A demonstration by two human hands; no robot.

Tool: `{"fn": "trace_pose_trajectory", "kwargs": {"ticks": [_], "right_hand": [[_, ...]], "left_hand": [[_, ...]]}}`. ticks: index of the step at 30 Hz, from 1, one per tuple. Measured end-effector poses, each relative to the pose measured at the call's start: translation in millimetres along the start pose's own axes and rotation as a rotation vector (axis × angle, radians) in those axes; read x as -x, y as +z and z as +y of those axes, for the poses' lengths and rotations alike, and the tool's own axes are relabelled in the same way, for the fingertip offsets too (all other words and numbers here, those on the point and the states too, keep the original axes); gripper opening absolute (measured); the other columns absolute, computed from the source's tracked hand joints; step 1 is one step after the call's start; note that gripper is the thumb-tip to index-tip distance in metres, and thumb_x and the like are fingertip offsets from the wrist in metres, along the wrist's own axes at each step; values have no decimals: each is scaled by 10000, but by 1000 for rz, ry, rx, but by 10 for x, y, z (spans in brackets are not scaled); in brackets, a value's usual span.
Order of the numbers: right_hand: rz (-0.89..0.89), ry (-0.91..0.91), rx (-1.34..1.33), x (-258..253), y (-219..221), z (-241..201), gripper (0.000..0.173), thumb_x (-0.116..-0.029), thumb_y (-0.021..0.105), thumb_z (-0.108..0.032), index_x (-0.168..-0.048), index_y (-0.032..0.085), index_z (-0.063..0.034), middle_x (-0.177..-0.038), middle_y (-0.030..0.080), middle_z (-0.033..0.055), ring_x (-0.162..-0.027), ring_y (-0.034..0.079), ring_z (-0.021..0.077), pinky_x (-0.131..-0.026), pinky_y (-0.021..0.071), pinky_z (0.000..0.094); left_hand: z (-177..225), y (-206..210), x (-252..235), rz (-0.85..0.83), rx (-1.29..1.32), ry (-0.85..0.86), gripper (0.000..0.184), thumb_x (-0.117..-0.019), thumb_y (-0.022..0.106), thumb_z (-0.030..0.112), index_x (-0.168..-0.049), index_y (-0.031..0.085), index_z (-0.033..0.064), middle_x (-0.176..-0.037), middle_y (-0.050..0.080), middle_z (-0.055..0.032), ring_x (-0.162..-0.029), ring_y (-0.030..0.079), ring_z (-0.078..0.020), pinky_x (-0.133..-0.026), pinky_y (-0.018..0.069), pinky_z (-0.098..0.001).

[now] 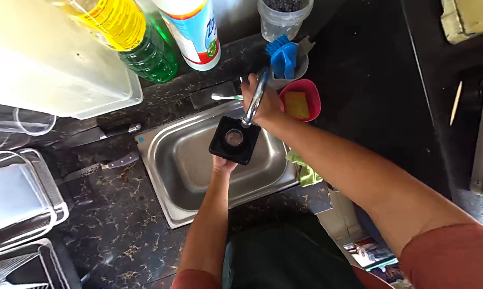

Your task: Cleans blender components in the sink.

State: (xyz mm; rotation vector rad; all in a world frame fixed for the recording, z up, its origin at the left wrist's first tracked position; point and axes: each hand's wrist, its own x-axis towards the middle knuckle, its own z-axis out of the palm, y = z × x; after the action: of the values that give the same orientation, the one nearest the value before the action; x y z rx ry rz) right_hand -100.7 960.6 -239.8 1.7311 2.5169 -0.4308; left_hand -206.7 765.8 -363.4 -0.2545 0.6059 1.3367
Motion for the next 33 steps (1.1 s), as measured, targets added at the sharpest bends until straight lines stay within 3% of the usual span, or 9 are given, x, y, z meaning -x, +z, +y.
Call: {"fn": "trace_pose_trajectory", "kwargs": {"ticks": [5,12,14,18,22,24,27,29,33], "right_hand": [[11,-24,198,-207,21,-139,237,-974,503,12,-1146,657,63,-1258,600,257,-868,711,394,-676,595,534],[-143,-42,275,-273,-82,-237,244,-950,511,61,-1133,671,85,-1397,531,259,-848,710,384,-689,588,533],[-177,-32,232,-224,-114,-208,309,-932,555,36,-1226,652,38,-1445,494,232,-906,706,381,-726,595,536],[-65,-36,44,60,-132,-22,470,-886,689,-140,-1355,649,-146,-1513,512,105,-982,709,353,-707,602,558],[-91,35,-91,452,-308,113,395,-969,634,-291,-1348,669,-185,-1398,611,82,-1028,699,320,-787,585,557],[-142,113,-175,602,-369,160,277,-958,652,-275,-1187,737,-143,-1189,674,110,-1029,680,318,-808,566,566],[-364,229,-425,750,-317,194,296,-1036,589,-323,-1049,699,-49,-962,689,159,-915,677,333,-799,544,581],[-470,269,-787,840,-81,174,329,-1059,548,-323,-1100,679,-23,-871,713,123,-670,668,236,-619,573,447],[-703,468,-1494,698,222,-65,308,-1084,504,-226,-1265,623,-7,-1030,718,96,-822,717,166,-766,618,342]], "left_hand": [[-121,-70,-118,17,97,-57,731,-880,384,827,-1056,735,210,-982,767,-89,-867,746,-245,-732,630,-444],[-70,-101,-294,43,0,-89,738,-887,366,834,-1035,725,206,-951,758,-85,-843,737,-226,-718,622,-426],[-54,-92,-338,2,-16,-94,648,-813,587,792,-1026,740,200,-937,759,-85,-829,740,-220,-714,626,-416],[-21,24,-456,-18,-86,-114,720,-955,264,775,-1061,708,219,-961,756,-71,-859,733,-212,-723,621,-422],[41,98,-503,-59,-178,-170,672,-1011,256,684,-1121,691,185,-1042,748,-95,-957,721,-242,-816,607,-465],[79,147,-476,-30,-270,-229,576,-1034,297,596,-1107,691,182,-1011,745,-76,-928,719,-215,-807,606,-435],[114,192,-375,63,-452,-284,449,-1066,289,433,-1078,653,170,-937,728,-36,-867,706,-154,-791,594,-364],[131,158,-303,86,-538,-318,445,-1098,237,357,-1075,632,151,-925,714,-22,-867,694,-134,-802,584,-338],[121,42,-150,187,-569,-278,455,-1111,280,416,-1087,643,142,-946,715,-43,-893,692,-161,-798,586,-363]]}}
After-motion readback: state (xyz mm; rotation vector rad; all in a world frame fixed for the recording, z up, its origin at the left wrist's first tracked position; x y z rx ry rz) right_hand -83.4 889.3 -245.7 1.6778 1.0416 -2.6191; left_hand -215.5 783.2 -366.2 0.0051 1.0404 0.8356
